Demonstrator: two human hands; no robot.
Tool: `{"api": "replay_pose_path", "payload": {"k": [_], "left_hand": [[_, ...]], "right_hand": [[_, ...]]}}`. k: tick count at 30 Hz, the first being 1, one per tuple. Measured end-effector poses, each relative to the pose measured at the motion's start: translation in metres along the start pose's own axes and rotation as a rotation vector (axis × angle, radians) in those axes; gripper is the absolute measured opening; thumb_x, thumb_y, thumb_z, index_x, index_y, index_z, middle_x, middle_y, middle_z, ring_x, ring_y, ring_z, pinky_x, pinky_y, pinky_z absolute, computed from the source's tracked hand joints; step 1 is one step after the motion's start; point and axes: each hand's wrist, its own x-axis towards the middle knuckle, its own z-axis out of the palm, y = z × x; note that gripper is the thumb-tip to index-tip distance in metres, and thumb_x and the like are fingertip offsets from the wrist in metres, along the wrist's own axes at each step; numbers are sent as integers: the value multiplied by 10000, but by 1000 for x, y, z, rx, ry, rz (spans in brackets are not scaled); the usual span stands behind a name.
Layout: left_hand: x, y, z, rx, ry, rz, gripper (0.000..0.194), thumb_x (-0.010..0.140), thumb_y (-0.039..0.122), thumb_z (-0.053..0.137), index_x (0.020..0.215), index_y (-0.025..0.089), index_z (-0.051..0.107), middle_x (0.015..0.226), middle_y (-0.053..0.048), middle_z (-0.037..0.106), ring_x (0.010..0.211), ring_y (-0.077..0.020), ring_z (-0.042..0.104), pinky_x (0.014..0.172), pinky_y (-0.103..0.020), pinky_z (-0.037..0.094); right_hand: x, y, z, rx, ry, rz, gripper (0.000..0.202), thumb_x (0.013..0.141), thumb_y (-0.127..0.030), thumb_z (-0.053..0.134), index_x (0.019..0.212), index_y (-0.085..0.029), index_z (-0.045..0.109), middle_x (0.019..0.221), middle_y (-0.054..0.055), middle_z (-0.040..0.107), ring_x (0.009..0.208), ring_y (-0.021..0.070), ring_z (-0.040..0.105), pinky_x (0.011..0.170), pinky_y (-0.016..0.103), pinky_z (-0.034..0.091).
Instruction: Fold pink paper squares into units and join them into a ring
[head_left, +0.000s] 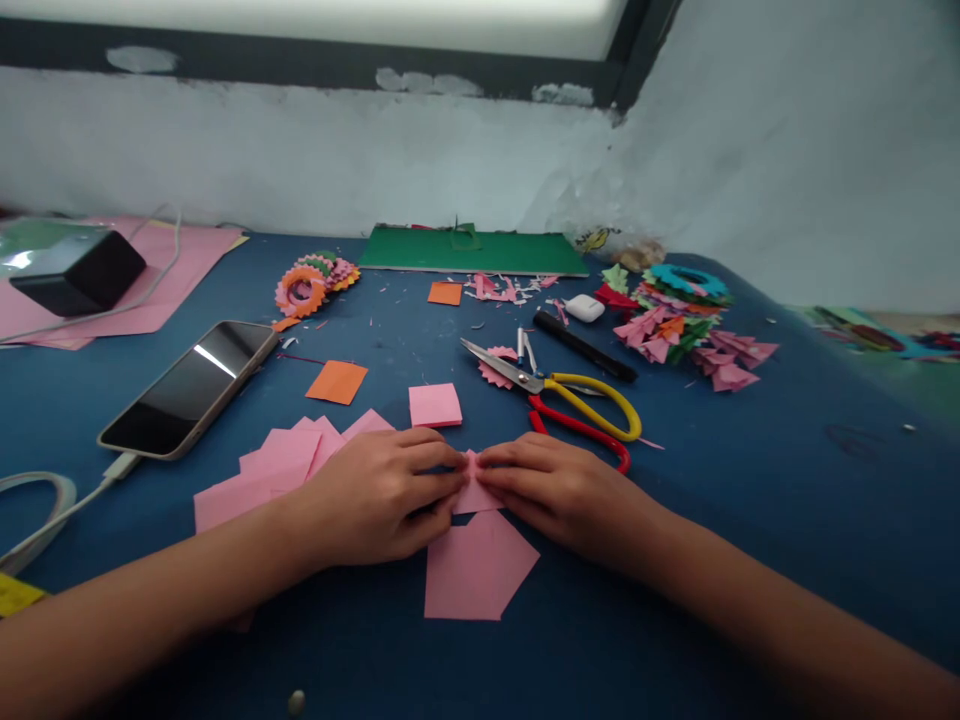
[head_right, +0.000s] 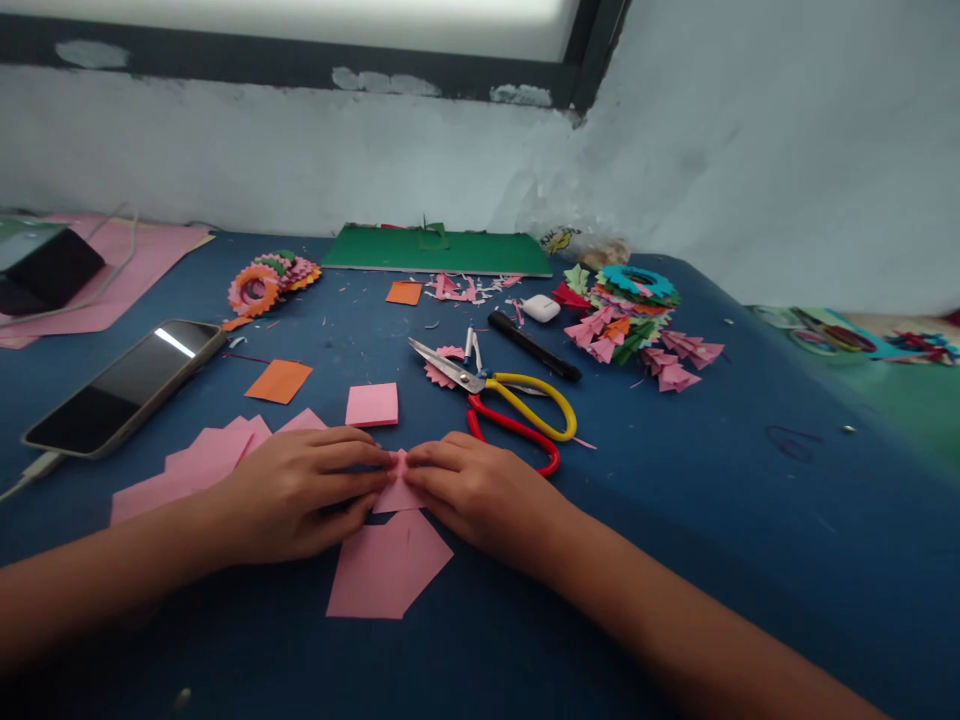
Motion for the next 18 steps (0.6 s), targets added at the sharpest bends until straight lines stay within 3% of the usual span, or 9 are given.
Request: {"api": "replay_pose_path", "payload": {"k": [14,18], "left_hand": [[4,1,-7,-25,-75,-20,244,843,171,477,956,116,687,974,-86,700,902,-191,632,802,-327,542],[5,1,-6,-27,-104,-50,254,824,183,474,981,114,662,1061,-95,667,950,-200,616,826,-335,531]], "right_hand": [[2,-3,0,-22,0,0,236,923,-180,444,993,-97,654,1026,96,685,860,194,616,768,334,533],[2,-4,-1,-39,-19,5,232,917,-173,450,1010,-100,649,1035,96,685,866,200,618,772,340,533]]}}
